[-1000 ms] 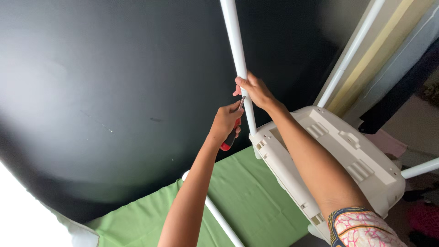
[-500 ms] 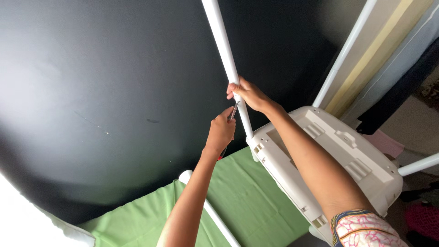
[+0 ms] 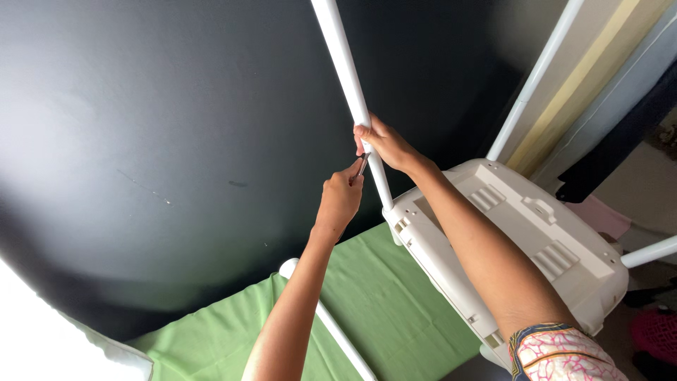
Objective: The person uses a screwdriver to detach four white plastic legs from an overturned white plastic stool. Each leg is unscrewed and placed on a green-covered table. The stool remains upside down with no legs attached by the end of the clip.
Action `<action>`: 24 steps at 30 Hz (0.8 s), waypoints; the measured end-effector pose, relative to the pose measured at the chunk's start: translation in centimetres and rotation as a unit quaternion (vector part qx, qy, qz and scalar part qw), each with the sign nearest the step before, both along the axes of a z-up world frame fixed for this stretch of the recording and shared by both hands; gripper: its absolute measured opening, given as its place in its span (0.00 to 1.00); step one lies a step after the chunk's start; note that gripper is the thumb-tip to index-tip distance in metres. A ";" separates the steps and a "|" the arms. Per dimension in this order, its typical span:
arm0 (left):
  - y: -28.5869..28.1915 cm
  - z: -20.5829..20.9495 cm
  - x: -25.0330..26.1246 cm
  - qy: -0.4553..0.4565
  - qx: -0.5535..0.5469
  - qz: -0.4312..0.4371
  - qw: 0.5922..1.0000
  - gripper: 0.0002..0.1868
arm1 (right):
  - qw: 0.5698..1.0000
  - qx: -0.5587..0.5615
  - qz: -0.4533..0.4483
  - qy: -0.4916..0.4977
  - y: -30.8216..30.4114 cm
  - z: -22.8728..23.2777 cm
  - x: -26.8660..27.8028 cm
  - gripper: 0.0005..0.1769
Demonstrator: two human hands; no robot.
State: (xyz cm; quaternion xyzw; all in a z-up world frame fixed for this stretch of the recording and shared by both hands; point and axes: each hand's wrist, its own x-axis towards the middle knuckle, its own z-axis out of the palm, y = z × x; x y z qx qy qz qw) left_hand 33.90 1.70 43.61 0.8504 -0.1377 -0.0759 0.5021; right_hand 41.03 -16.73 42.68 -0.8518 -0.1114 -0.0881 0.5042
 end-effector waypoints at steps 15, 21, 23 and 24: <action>-1.9 -1.4 -0.5 -0.164 0.132 0.014 0.977 0.25 | 1.000 0.027 0.004 0.008 0.4 0.8 -0.7 0.24; -3.1 -1.5 -1.3 -0.217 0.200 0.016 0.955 0.32 | 0.991 0.063 -0.048 -0.112 1.2 -1.0 -0.7 0.20; -3.3 -1.0 -1.2 -0.241 0.220 0.006 0.945 0.40 | 0.977 0.064 -0.090 -0.179 1.6 -1.4 -0.2 0.19; -3.3 -1.0 -1.1 -0.233 0.211 0.008 0.949 0.38 | 0.975 0.074 -0.089 -0.188 1.8 -1.7 0.0 0.19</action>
